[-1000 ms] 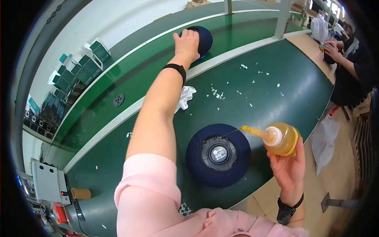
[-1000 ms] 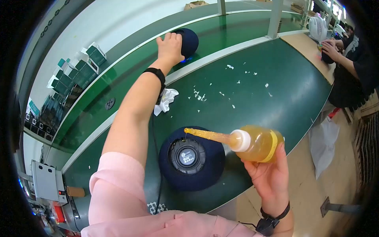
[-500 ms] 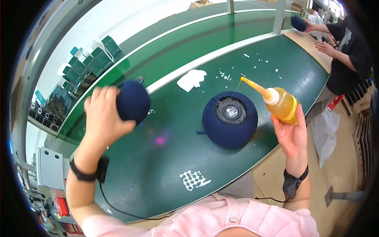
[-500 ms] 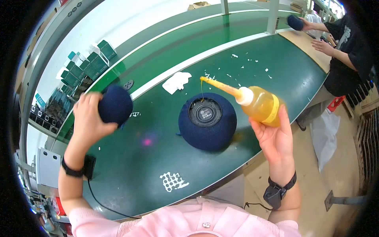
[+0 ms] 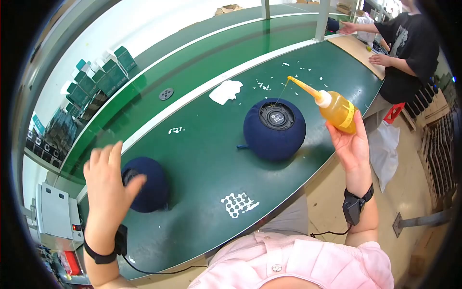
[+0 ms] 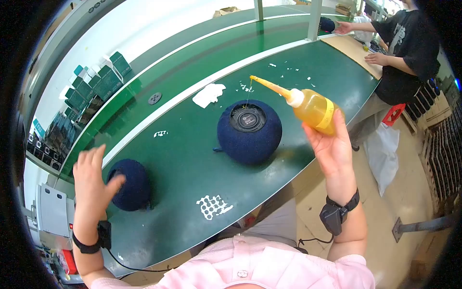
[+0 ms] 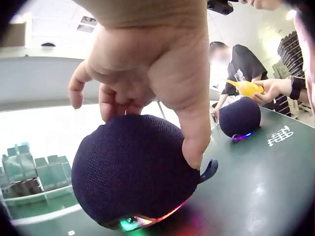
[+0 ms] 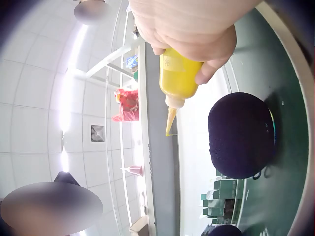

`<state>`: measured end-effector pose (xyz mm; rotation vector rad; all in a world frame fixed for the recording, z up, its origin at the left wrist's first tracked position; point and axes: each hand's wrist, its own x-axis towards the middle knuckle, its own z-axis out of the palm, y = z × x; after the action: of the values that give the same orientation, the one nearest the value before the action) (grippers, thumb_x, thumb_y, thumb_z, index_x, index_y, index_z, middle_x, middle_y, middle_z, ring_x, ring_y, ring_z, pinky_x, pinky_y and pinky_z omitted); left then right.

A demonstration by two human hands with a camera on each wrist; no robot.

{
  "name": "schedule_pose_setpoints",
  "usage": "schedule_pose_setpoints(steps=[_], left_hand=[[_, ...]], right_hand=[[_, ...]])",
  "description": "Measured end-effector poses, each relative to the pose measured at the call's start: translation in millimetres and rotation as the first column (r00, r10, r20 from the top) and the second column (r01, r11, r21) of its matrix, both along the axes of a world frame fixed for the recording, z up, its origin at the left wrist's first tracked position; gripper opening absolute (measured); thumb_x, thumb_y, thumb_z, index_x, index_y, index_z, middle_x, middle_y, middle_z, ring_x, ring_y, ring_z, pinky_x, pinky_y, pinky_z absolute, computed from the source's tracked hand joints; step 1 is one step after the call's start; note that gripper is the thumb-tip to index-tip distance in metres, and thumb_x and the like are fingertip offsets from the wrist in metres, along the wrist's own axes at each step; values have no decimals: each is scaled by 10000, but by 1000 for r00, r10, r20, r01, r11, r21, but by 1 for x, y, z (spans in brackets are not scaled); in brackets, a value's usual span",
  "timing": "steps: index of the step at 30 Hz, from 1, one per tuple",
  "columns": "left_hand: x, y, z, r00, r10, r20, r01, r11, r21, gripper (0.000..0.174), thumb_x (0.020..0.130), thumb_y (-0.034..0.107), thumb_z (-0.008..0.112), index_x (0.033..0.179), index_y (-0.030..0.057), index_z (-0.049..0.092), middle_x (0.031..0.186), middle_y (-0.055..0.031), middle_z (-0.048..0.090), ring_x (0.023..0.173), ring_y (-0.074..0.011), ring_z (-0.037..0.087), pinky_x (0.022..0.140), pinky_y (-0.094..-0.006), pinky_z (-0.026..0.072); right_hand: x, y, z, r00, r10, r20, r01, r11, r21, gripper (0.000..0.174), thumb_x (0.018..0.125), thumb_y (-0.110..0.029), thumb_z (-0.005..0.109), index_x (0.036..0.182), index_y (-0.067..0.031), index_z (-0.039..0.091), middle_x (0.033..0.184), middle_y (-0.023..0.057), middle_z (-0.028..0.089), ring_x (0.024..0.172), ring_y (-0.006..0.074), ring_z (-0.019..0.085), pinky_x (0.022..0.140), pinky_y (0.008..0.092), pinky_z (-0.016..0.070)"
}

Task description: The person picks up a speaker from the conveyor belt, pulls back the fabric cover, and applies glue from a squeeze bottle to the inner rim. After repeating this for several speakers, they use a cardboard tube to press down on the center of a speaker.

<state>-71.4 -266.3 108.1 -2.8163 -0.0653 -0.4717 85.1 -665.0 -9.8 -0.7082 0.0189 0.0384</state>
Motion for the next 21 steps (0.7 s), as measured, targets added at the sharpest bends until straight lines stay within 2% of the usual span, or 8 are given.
schedule_pose_setpoints(steps=[1, 3, 7, 9, 11, 13, 16, 21], left_hand=[[10, -1, 5, 986, -133, 96, 134, 991, -2, 536, 634, 166, 739, 1109, 17, 540, 1052, -147, 554, 1008, -321, 498, 849, -393, 390], [40, -20, 26, 908, -410, 84, 418, 896, -150, 330, 705, 119, 682, 1007, 17, 598, 983, -142, 585, 935, -316, 532, 814, -380, 417], [124, -63, 27, 788, -615, 16, 589, 747, -308, 177, 739, 125, 658, 874, 10, 658, 819, -125, 636, 857, -277, 591, 781, -358, 455], [164, -91, 23, 792, -605, -79, 499, 717, -487, 147, 744, 125, 650, 822, 2, 671, 771, -135, 645, 753, -257, 619, 705, -339, 483], [197, -106, 7, 699, -713, -43, 583, 605, -542, 155, 740, 131, 654, 812, -6, 671, 759, -143, 649, 673, -244, 622, 645, -332, 493], [216, -121, -4, 677, -723, -138, 560, 628, -541, 150, 729, 137, 670, 815, 15, 683, 769, -131, 649, 703, -238, 624, 668, -332, 494], [230, -129, -22, 605, -781, -156, 586, 569, -576, 138, 714, 146, 692, 798, 37, 691, 781, -114, 648, 727, -233, 620, 675, -331, 493], [239, -133, -40, 568, -804, -177, 619, 559, -552, 132, 697, 160, 714, 778, 57, 698, 798, -94, 645, 784, -239, 603, 710, -345, 483]], right_hand=[[0, -1, 1, 1000, -6, 21, 7, 1000, -22, 419, 919, -346, 517, 1212, -55, 451, 1178, 128, 529, 1043, 249, 565, 861, 364, 531], [-1, -2, 4, 999, -13, 42, 14, 999, -41, 420, 920, -345, 515, 1217, -54, 449, 1180, 128, 529, 1047, 251, 563, 875, 367, 522], [-6, -4, 9, 997, -54, 58, 58, 995, -81, 430, 922, -341, 513, 1231, -50, 442, 1193, 129, 525, 1063, 259, 555, 899, 371, 501], [-9, -3, 11, 994, -80, 74, 87, 992, -93, 438, 920, -344, 516, 1234, -49, 441, 1199, 132, 522, 1069, 263, 552, 905, 374, 496], [-12, -4, 12, 991, -101, 84, 110, 988, -108, 446, 918, -348, 519, 1237, -47, 439, 1204, 136, 519, 1075, 267, 549, 910, 376, 490], [-13, -5, 11, 988, -132, 78, 141, 982, -122, 451, 912, -354, 527, 1231, -46, 442, 1200, 143, 522, 1070, 273, 553, 901, 373, 495], [-14, -5, 11, 986, -156, 62, 162, 979, -121, 451, 910, -353, 532, 1226, -44, 444, 1189, 146, 528, 1055, 277, 561, 885, 371, 505], [-13, -9, 8, 986, -150, 73, 157, 981, -111, 443, 911, -349, 529, 1219, -40, 448, 1176, 142, 539, 1040, 268, 573, 867, 365, 519]])
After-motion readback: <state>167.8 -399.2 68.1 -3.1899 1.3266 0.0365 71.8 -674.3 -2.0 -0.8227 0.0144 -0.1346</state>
